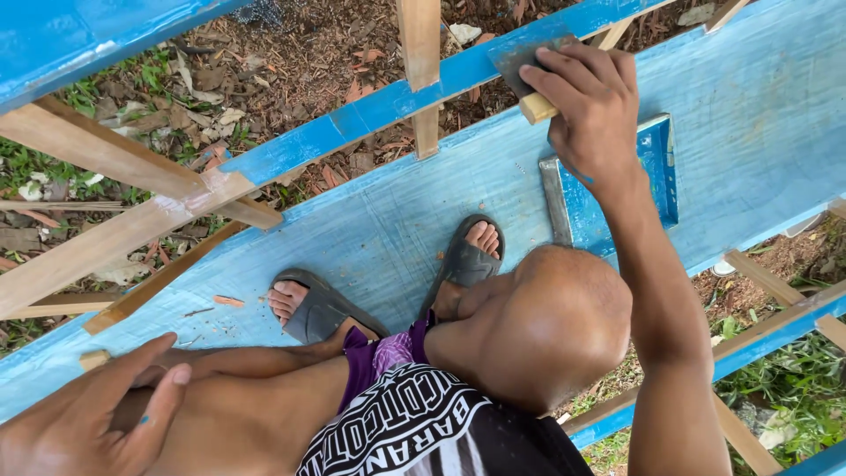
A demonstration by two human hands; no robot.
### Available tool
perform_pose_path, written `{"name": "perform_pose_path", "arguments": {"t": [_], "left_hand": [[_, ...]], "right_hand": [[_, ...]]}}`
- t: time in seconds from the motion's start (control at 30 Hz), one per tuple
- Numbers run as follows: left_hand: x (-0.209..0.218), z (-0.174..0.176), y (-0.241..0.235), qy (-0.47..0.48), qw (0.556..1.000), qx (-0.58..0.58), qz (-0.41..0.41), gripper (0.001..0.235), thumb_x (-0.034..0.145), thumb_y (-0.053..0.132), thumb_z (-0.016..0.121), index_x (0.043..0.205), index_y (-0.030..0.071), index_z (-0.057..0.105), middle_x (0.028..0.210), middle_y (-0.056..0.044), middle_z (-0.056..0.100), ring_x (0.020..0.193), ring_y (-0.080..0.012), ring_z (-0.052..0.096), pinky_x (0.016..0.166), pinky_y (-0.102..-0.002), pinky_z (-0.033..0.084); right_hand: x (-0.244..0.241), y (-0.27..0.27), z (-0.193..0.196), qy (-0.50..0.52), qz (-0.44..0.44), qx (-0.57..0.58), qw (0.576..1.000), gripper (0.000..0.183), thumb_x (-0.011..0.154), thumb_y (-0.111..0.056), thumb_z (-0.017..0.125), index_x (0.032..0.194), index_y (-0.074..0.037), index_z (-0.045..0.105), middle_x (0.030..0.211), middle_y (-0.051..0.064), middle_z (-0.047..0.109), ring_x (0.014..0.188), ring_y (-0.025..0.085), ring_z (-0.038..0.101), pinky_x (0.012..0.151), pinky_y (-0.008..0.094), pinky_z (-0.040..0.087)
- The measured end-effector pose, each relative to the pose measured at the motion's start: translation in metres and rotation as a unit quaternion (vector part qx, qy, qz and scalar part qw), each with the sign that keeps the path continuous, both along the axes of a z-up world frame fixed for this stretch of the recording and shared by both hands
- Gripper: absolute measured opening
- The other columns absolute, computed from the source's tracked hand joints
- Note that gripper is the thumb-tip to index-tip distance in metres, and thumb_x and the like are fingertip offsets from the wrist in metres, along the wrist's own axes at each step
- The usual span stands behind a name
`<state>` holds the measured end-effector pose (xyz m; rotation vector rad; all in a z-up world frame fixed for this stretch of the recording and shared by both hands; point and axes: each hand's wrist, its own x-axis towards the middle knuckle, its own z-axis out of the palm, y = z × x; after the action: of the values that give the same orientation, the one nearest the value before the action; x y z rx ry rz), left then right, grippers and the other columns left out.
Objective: Sanding the blue-painted wooden frame of a boat using a manual sanding block
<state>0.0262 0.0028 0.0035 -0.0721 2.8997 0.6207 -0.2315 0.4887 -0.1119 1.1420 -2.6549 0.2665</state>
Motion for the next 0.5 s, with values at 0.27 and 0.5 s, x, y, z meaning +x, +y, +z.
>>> {"name": "perform_pose_path", "arguments": {"t": [0.27, 0.5], "left_hand": [[0.001, 0.0, 0.001, 0.002, 1.0, -0.025, 0.001, 0.03, 0.101, 0.022, 0.076, 0.127, 0.009, 0.083, 0.093, 0.0, 0.078, 0.081, -0.0151, 0.071, 0.079, -0.028, 0.053], [-0.002, -0.002, 0.001, 0.0, 0.999, -0.041, -0.001, 0.026, 0.101, 0.023, 0.078, 0.125, 0.013, 0.084, 0.091, 0.003, 0.077, 0.083, -0.0131, 0.072, 0.076, -0.028, 0.053]], "right_hand": [[-0.014, -0.004, -0.005, -0.017, 0.027, -0.002, 0.999, 0.054, 0.083, 0.013, 0.064, 0.132, -0.005, 0.077, 0.133, 0.016, 0.077, 0.123, 0.037, 0.066, 0.092, 0.047, 0.042], [-0.008, -0.002, -0.009, -0.021, 0.021, 0.004, 1.0, 0.042, 0.096, 0.012, 0.067, 0.135, -0.004, 0.075, 0.134, 0.018, 0.075, 0.124, 0.038, 0.065, 0.093, 0.048, 0.044]]}}
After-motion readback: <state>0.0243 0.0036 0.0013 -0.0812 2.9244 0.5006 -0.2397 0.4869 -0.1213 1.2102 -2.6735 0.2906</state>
